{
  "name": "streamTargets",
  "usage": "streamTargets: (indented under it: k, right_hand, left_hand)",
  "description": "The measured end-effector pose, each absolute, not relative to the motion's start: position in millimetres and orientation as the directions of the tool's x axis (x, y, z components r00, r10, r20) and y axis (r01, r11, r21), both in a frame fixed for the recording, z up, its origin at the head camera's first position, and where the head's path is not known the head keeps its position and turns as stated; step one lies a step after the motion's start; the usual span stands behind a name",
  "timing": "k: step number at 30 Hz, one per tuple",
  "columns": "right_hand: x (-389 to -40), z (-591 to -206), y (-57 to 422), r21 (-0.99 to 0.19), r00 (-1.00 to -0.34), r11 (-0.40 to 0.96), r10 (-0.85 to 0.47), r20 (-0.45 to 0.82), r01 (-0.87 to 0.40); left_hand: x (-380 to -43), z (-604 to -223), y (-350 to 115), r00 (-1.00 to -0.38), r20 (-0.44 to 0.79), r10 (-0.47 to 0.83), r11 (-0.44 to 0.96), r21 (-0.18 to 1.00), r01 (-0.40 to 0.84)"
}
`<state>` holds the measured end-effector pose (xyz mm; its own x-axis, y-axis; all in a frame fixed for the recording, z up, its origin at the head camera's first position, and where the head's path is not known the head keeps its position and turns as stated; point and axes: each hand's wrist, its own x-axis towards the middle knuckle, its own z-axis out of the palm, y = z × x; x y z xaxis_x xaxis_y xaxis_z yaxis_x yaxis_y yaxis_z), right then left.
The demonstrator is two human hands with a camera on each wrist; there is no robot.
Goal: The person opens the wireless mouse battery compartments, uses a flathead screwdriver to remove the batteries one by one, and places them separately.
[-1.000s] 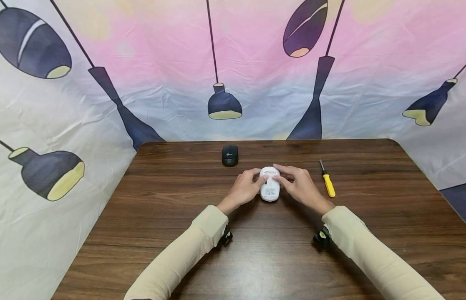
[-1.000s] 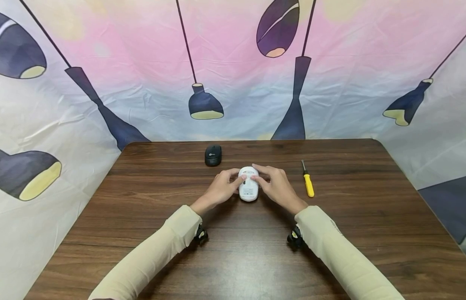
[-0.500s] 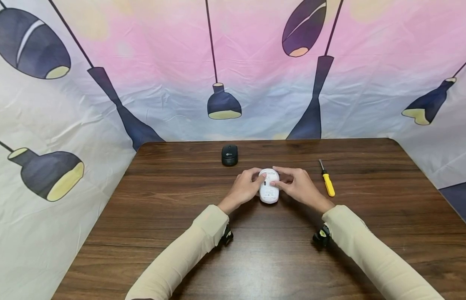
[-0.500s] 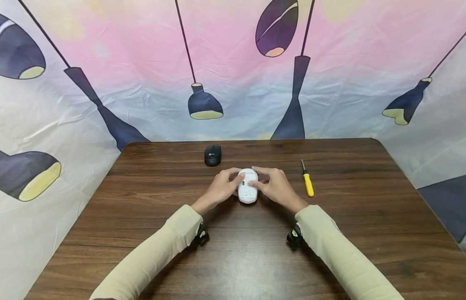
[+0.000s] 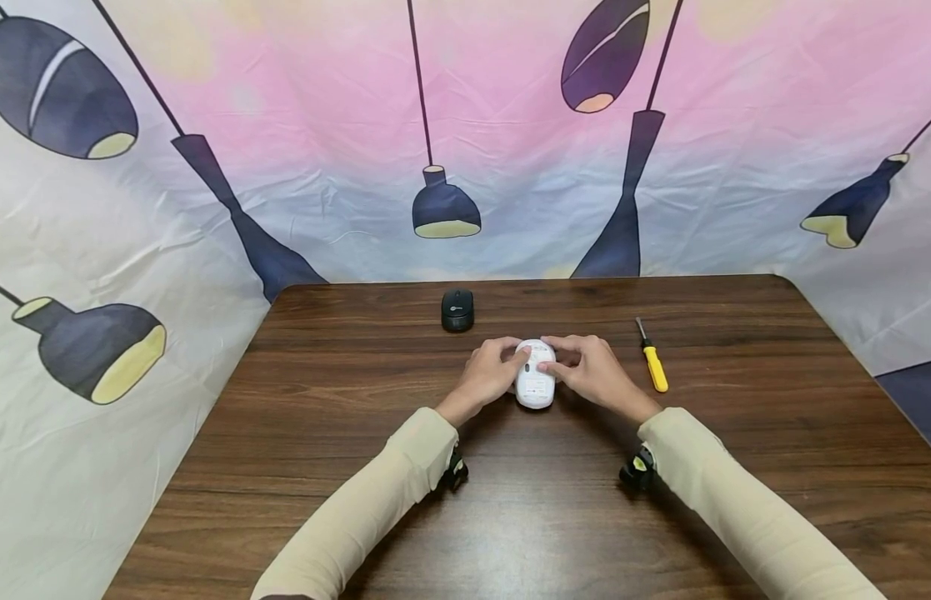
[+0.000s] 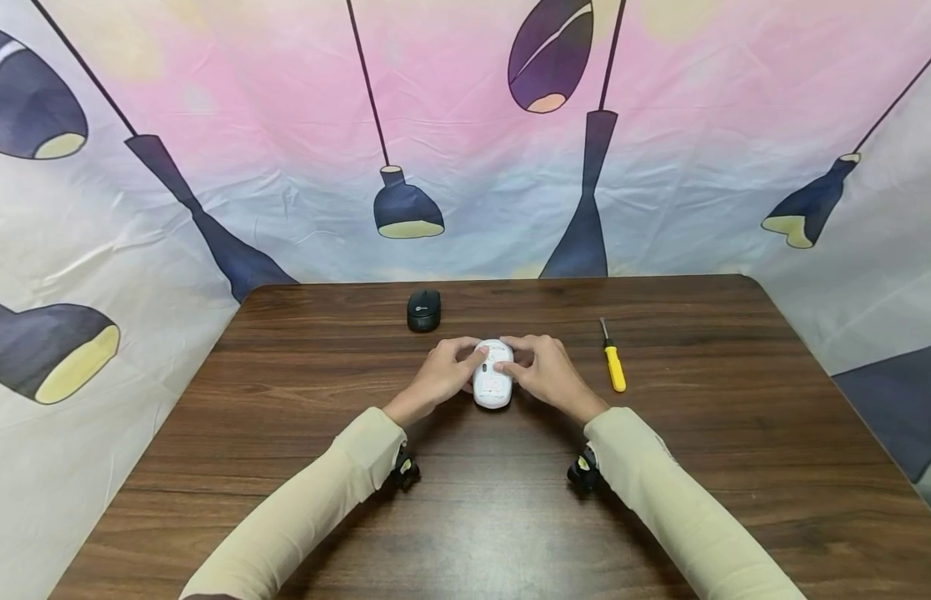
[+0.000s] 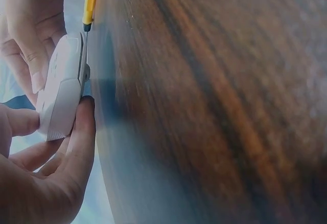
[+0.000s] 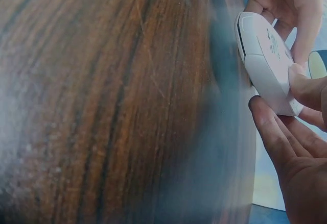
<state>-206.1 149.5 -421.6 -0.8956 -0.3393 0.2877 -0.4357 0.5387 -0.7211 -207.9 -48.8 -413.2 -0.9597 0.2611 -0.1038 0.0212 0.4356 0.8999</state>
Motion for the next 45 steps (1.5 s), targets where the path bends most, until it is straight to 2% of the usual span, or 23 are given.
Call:
streamTargets:
  k: [14, 20, 26, 32, 45]
  right_hand:
    - [-207.3, -419.3, 146.4, -0.751, -0.913, 0.534, -0.333, 0.237, -0.389]
    - [-208.8, -417.9, 146.6, -0.759, -0.915, 0.528, -0.334, 0.227, -0.381]
    - [-209.1, -415.7, 148.0, -0.763, -0.921, 0.536, -0.332, 0.203, -0.361]
    - [-209.6, -414.7, 148.3, -0.76, -0.925, 0.549, -0.331, 0.184, -0.348]
    - [-213.1, -416.4, 150.5, -0.749, -0.912, 0.543, -0.353, 0.207, -0.38]
  left_hand:
    - [-209.1, -413.7, -47.1, -0.965, -0.12, 0.232, 0.436, 0.9, -0.007]
    - [-208.7, -413.9, -50.6, -0.947, -0.133, 0.292, 0.402, 0.915, -0.004]
    - [-209.6, -412.5, -54.5, -0.91, -0.183, 0.371, 0.332, 0.942, -0.054]
    - [-209.2, -410.1, -55.0, -0.9, -0.245, 0.362, 0.351, 0.93, -0.112]
    - [-208.4, -410.2, -54.2, -0.89, -0.282, 0.359, 0.315, 0.934, -0.169]
